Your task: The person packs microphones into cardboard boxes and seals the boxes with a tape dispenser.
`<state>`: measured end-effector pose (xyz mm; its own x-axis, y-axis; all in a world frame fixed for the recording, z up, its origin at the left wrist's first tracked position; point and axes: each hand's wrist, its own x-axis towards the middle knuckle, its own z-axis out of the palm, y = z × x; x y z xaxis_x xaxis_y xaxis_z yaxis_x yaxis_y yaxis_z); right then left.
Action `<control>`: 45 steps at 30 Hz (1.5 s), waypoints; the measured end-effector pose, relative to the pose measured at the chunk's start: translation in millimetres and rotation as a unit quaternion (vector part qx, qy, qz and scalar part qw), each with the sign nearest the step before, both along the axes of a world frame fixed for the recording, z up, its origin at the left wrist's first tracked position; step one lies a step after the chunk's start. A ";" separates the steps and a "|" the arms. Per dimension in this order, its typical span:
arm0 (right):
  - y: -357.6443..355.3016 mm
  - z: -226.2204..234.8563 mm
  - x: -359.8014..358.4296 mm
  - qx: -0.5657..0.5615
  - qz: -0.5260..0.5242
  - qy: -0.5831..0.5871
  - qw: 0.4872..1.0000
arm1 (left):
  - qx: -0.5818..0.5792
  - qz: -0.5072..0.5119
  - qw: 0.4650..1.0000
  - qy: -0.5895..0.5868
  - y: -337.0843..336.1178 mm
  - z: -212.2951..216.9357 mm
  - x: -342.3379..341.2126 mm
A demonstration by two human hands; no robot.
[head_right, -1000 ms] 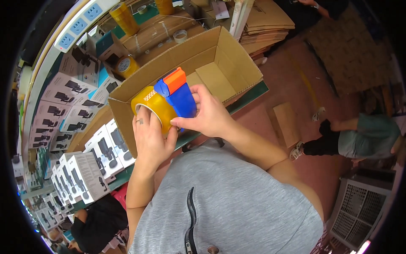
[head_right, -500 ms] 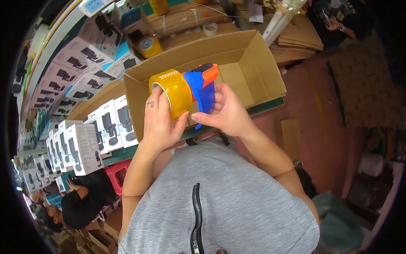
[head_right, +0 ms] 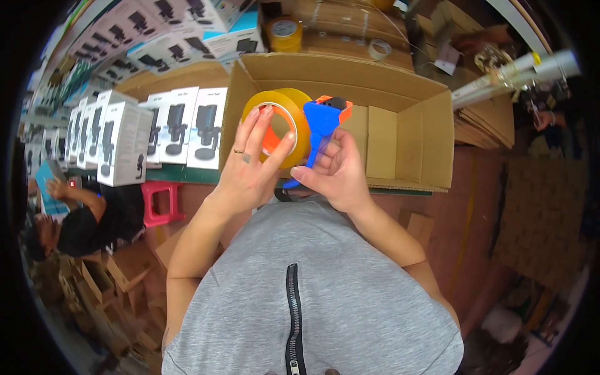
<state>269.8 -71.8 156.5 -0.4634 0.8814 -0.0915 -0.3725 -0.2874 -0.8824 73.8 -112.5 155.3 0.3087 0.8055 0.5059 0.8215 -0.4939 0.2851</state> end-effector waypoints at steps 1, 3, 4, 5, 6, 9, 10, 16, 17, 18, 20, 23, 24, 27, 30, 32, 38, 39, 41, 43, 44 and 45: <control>-0.6 -2.7 -1.4 -0.005 0.015 -0.002 1.000 | 0.008 -0.029 0.999 -0.027 -5.9 1.2 -1.7; -0.7 -9.8 -7.1 0.151 -0.051 -0.043 0.986 | 0.058 -0.020 0.991 -0.116 -23.7 -17.2 -14.2; 0.8 -11.8 -9.0 0.148 -0.039 -0.041 0.987 | 0.113 -0.027 0.972 -0.203 -30.7 -26.4 -19.2; 0.1 -13.3 -9.1 0.180 -0.016 -0.057 0.982 | 0.169 0.026 0.950 -0.263 -32.5 -26.6 -19.2; -1.3 -15.0 -7.7 0.211 0.008 -0.071 0.975 | 0.166 0.040 0.950 -0.262 -34.0 -21.1 -14.5; 8.5 -16.2 -6.1 0.293 0.099 -0.097 0.946 | -0.099 0.001 0.814 -0.572 -37.5 3.3 -8.8; 14.3 -12.4 -8.1 0.347 0.143 -0.101 0.921 | -0.096 0.009 0.812 -0.575 -41.8 -1.6 -10.8; 31.2 14.6 -19.9 0.204 0.247 -0.014 0.947 | -0.113 0.075 0.690 -0.711 -61.2 -12.5 -1.9; 28.9 18.4 -24.2 0.200 0.248 -0.027 0.948 | -0.090 0.078 0.656 -0.745 -62.9 -18.7 4.1; 26.8 19.3 -29.2 0.196 0.250 -0.039 0.947 | -0.082 0.085 0.658 -0.744 -60.1 -16.3 13.8; 17.4 20.4 -37.5 0.169 0.260 -0.038 0.950 | 0.001 0.083 0.383 -0.920 -52.1 -5.6 33.1; 6.0 -0.6 -43.1 0.206 0.211 -0.010 0.955 | -0.032 0.049 0.320 -0.945 -51.1 14.6 37.5; 3.3 -4.9 -40.2 0.208 0.217 -0.009 0.954 | -0.025 0.049 0.320 -0.946 -55.8 13.7 39.9; 3.7 -4.9 -38.1 0.258 0.223 -0.042 0.939 | -0.149 0.108 0.694 -0.696 -68.4 1.1 40.3; 10.6 8.4 -39.2 0.172 0.159 0.026 0.972 | -0.118 0.078 0.848 -0.510 -72.5 -2.8 21.5; 25.6 24.0 -42.6 0.055 0.216 0.071 0.972 | -0.052 0.087 0.790 -0.604 -64.7 -0.6 21.3; 32.2 12.7 -35.6 -0.144 0.258 0.165 0.941 | -0.016 0.012 0.940 -0.342 -56.5 64.1 -23.5; 30.4 14.3 -34.8 -0.197 0.275 0.187 0.922 | -0.044 0.000 0.943 -0.330 -54.3 72.3 -24.4; 26.3 13.0 -32.5 -0.215 0.276 0.185 0.918 | -0.076 -0.022 0.946 -0.314 -50.5 82.1 -25.3; 22.8 10.9 -31.5 -0.247 0.291 0.182 0.906 | -0.089 -0.042 0.941 -0.324 -44.4 86.2 -24.3; 21.2 9.0 -31.8 -0.263 0.300 0.182 0.899 | -0.098 -0.056 0.937 -0.331 -42.4 87.4 -24.2; 19.7 7.3 -31.6 -0.279 0.308 0.182 0.891 | -0.102 -0.059 0.936 -0.331 -41.2 88.9 -23.4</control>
